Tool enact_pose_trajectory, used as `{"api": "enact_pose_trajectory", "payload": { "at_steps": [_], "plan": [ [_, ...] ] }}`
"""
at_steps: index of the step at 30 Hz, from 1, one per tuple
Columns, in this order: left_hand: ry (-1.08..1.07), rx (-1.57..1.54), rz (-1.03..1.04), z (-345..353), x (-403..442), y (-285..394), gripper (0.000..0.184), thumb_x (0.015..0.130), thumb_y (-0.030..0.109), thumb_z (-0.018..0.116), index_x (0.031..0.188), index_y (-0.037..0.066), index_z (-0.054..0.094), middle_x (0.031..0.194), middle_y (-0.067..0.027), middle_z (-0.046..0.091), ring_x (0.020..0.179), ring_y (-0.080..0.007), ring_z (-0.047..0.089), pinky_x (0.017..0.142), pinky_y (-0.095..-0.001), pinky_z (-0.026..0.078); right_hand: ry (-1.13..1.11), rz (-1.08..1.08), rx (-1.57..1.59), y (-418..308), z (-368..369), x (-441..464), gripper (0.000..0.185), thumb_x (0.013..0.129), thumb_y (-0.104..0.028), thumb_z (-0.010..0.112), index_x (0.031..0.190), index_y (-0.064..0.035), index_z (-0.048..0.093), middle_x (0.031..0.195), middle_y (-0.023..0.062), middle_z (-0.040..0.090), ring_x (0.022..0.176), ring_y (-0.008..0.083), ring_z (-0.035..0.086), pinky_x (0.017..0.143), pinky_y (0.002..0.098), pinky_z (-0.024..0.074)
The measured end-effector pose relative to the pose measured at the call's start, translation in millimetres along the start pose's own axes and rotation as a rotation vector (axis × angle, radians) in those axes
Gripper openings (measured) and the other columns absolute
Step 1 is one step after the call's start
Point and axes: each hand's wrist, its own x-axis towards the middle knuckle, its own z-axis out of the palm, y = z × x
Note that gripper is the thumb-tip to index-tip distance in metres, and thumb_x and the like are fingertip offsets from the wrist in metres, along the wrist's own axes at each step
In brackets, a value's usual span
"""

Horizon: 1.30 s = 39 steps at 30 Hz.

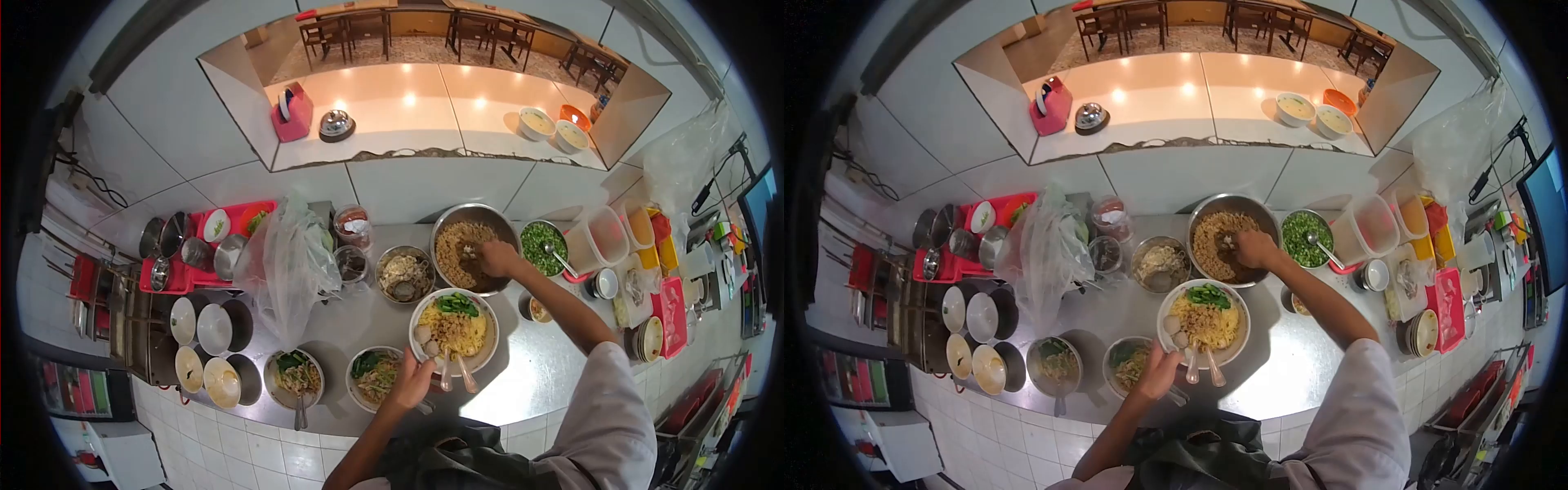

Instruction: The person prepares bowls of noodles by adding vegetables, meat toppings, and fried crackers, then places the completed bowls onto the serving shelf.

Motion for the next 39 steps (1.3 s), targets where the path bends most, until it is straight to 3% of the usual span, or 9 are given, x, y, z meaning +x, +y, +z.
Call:
{"api": "enact_pose_trajectory", "payload": {
  "at_steps": [1,2,4,10,14,16,19,26,39],
  "plan": [
    [0.008,0.036,0.114,-1,0,-10,0.051,0.091,0.007,0.045,0.137,0.003,0.024,0.118,-0.0162,0.052,0.081,-0.0209,0.067,0.055,-0.0335,0.061,-0.009,0.034,0.156,4,2,0,0.018,0.076,-0.021,0.064,0.084,-0.0077,0.073,0.085,0.0156,0.071,0.081,0.0316,0.069,0.074,0.0423,0.0543],
    [-0.010,-0.011,-0.069,1,-6,10,0.053,0.090,0.005,0.044,0.138,0.004,0.023,0.118,-0.0156,0.051,0.085,-0.0218,0.066,0.056,-0.0339,0.061,-0.016,0.044,0.155,18,14,4,0.018,0.076,-0.021,0.064,0.084,-0.0077,0.073,0.085,0.0156,0.071,0.081,0.0316,0.069,0.074,0.0423,0.0543],
    [-0.016,-0.047,-0.086,4,-8,18,0.053,0.090,0.006,0.044,0.139,0.005,0.023,0.120,-0.0156,0.051,0.087,-0.0224,0.066,0.056,-0.0345,0.062,-0.089,0.024,0.564,30,22,15,0.017,0.074,-0.020,0.063,0.079,-0.0073,0.074,0.078,0.0107,0.071,0.069,0.0218,0.066,0.064,0.0358,0.0515],
    [0.001,-0.150,-0.234,2,-3,27,0.054,0.093,0.010,0.044,0.141,0.008,0.020,0.125,-0.0169,0.047,0.092,-0.0252,0.065,0.058,-0.0366,0.062,-0.240,0.195,1.013,10,-17,-8,0.015,0.077,-0.015,0.061,0.078,-0.0028,0.071,0.066,-0.0003,0.062,0.055,0.0071,0.049,0.048,0.0229,0.0359],
    [-0.063,-0.136,-0.238,-8,13,30,0.056,0.093,0.012,0.044,0.142,0.009,0.017,0.126,-0.0179,0.048,0.092,-0.0256,0.066,0.059,-0.0376,0.062,-0.189,0.167,1.045,9,-50,-30,0.012,0.082,-0.011,0.060,0.081,-0.0029,0.068,0.066,-0.0010,0.060,0.053,0.0064,0.048,0.047,0.0218,0.0344],
    [-0.050,-0.110,-0.231,-8,22,34,0.058,0.091,0.011,0.043,0.143,0.010,0.017,0.128,-0.0180,0.048,0.086,-0.0263,0.067,0.059,-0.0380,0.062,-0.176,0.210,1.201,8,-67,-49,0.011,0.085,-0.011,0.062,0.089,-0.0027,0.067,0.073,-0.0006,0.065,0.064,0.0088,0.056,0.057,0.0249,0.0426],
    [-0.043,-0.078,-0.202,-7,30,46,0.062,0.089,0.009,0.042,0.145,0.010,0.017,0.130,-0.0185,0.047,0.079,-0.0263,0.067,0.058,-0.0383,0.062,0.115,-0.096,1.101,-6,-60,-85,0.006,0.087,-0.008,0.062,0.091,-0.0035,0.064,0.075,0.0024,0.064,0.068,0.0116,0.057,0.060,0.0276,0.0454],
    [-0.095,-0.069,-0.173,-2,42,58,0.061,0.090,0.010,0.041,0.145,0.011,0.015,0.129,-0.0179,0.048,0.077,-0.0232,0.067,0.057,-0.0386,0.062,0.490,-0.112,0.404,-86,-55,-162,0.017,0.084,0.001,0.059,0.099,-0.0062,0.061,0.091,0.0119,0.060,0.078,0.0362,0.062,0.065,0.0407,0.0516],
    [-0.070,-0.058,-0.110,-11,33,45,0.045,0.098,0.016,0.042,0.136,0.011,0.018,0.117,-0.0179,0.055,0.076,-0.0216,0.069,0.055,-0.0382,0.062,0.642,-0.263,0.401,-103,-63,-167,0.014,0.082,0.002,0.062,0.095,-0.0035,0.064,0.090,0.0122,0.060,0.078,0.0297,0.063,0.065,0.0383,0.0510]
  ]
}}
